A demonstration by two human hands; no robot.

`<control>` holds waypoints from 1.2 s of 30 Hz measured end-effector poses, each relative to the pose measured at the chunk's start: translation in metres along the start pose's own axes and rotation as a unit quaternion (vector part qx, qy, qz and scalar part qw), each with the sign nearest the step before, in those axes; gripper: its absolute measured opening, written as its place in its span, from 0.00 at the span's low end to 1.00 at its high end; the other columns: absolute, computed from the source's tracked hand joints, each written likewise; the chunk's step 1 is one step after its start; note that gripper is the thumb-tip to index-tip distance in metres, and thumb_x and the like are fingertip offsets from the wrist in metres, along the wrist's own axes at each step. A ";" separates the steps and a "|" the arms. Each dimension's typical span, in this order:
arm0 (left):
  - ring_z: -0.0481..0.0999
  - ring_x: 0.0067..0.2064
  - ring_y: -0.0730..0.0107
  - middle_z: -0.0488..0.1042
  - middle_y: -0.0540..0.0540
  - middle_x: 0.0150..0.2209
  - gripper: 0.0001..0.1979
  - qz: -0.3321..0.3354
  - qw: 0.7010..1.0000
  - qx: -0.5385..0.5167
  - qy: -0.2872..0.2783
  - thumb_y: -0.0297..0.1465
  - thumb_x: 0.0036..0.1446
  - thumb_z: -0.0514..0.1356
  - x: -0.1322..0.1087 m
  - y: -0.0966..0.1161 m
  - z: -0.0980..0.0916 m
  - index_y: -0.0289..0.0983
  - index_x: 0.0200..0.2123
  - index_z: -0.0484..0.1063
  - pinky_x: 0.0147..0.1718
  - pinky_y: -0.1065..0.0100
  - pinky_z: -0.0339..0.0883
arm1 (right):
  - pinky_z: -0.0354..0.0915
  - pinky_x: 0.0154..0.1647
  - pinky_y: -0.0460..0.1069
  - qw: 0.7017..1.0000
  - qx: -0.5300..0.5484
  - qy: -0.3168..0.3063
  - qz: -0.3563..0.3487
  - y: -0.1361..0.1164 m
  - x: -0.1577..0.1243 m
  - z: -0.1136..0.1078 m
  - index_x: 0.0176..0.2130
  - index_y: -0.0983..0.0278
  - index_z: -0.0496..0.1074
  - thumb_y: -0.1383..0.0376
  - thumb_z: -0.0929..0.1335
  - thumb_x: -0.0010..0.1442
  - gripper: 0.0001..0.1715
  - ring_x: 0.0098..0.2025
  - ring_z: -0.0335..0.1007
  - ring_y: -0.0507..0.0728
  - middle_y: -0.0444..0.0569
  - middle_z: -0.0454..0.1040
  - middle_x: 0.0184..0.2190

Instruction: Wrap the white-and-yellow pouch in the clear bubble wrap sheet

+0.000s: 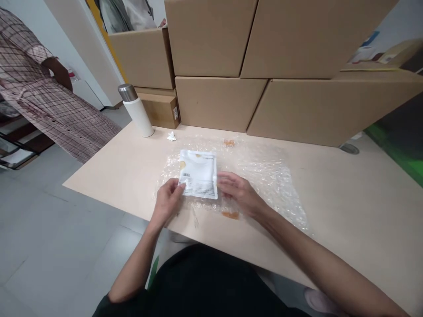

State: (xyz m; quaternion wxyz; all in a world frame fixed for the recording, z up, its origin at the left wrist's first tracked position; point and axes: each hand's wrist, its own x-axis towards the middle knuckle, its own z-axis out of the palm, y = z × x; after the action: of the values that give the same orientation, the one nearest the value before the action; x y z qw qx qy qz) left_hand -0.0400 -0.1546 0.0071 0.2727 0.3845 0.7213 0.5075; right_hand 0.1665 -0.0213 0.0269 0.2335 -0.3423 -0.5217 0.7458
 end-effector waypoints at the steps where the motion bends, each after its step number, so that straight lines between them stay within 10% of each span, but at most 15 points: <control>1: 0.71 0.30 0.68 0.75 0.49 0.30 0.18 -0.007 1.000 0.014 0.012 0.46 0.57 0.62 0.002 -0.002 -0.008 0.36 0.37 0.75 0.29 0.69 0.62 | 0.59 0.29 0.48 1.000 0.000 -0.013 0.000 0.001 0.003 0.008 0.49 0.63 0.74 0.59 0.77 0.48 0.28 0.29 0.68 0.51 0.47 0.76 0.38; 12: 0.77 0.40 0.57 0.80 0.43 0.39 0.18 -0.045 0.954 0.295 0.038 0.43 0.62 0.54 0.013 -0.017 -0.055 0.39 0.46 0.76 0.39 0.62 0.65 | 0.68 0.36 0.52 0.975 -0.199 -0.072 -0.062 0.025 0.019 0.046 0.50 0.61 0.73 0.60 0.70 0.58 0.20 0.35 0.71 0.55 0.52 0.73 0.45; 17: 0.76 0.46 0.52 0.73 0.37 0.48 0.22 -0.041 0.916 0.390 0.081 0.45 0.63 0.54 0.010 -0.018 -0.056 0.37 0.51 0.74 0.43 0.57 0.66 | 0.64 0.55 0.61 0.856 -0.427 -0.097 -0.275 0.025 0.024 0.057 0.57 0.64 0.70 0.63 0.62 0.67 0.21 0.55 0.66 0.65 0.60 0.69 0.57; 23: 0.74 0.36 0.56 0.72 0.46 0.30 0.18 -0.064 0.937 0.339 0.054 0.48 0.59 0.58 0.014 -0.019 -0.063 0.38 0.38 0.70 0.34 0.62 0.63 | 0.59 0.56 0.65 0.753 -0.590 -0.144 -0.253 0.024 0.036 0.081 0.62 0.64 0.65 0.55 0.60 0.71 0.27 0.58 0.60 0.70 0.61 0.65 0.63; 26: 0.72 0.32 0.64 0.70 0.50 0.29 0.18 -0.069 0.977 0.197 0.050 0.48 0.55 0.62 0.016 -0.015 -0.061 0.39 0.34 0.67 0.30 0.67 0.62 | 0.59 0.55 0.64 0.776 -0.568 -0.131 -0.239 0.021 0.035 0.084 0.60 0.64 0.68 0.52 0.57 0.72 0.27 0.55 0.64 0.67 0.59 0.70 0.58; 31: 0.76 0.45 0.65 0.73 0.45 0.44 0.16 0.069 0.996 -0.017 0.050 0.42 0.56 0.63 0.003 0.015 -0.025 0.40 0.38 0.63 0.43 0.66 0.67 | 0.56 0.62 0.62 0.909 -0.335 -0.145 -0.199 0.014 0.023 0.066 0.56 0.57 0.72 0.47 0.59 0.70 0.26 0.63 0.61 0.64 0.52 0.68 0.61; 36: 0.69 0.60 0.55 0.69 0.40 0.58 0.16 0.175 0.981 0.045 -0.073 0.44 0.66 0.55 -0.014 0.052 0.023 0.41 0.50 0.66 0.56 0.55 0.62 | 0.67 0.50 0.55 0.990 -0.025 -0.126 -0.059 0.007 0.004 0.031 0.49 0.58 0.77 0.43 0.63 0.64 0.28 0.50 0.70 0.61 0.52 0.76 0.49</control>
State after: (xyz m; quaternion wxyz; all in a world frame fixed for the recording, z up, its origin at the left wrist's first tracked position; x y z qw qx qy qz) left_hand 0.0005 -0.1440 0.0483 0.2139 0.5533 0.6429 0.4845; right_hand 0.1405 -0.0402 0.0266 0.2012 -0.2198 -0.5845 0.7547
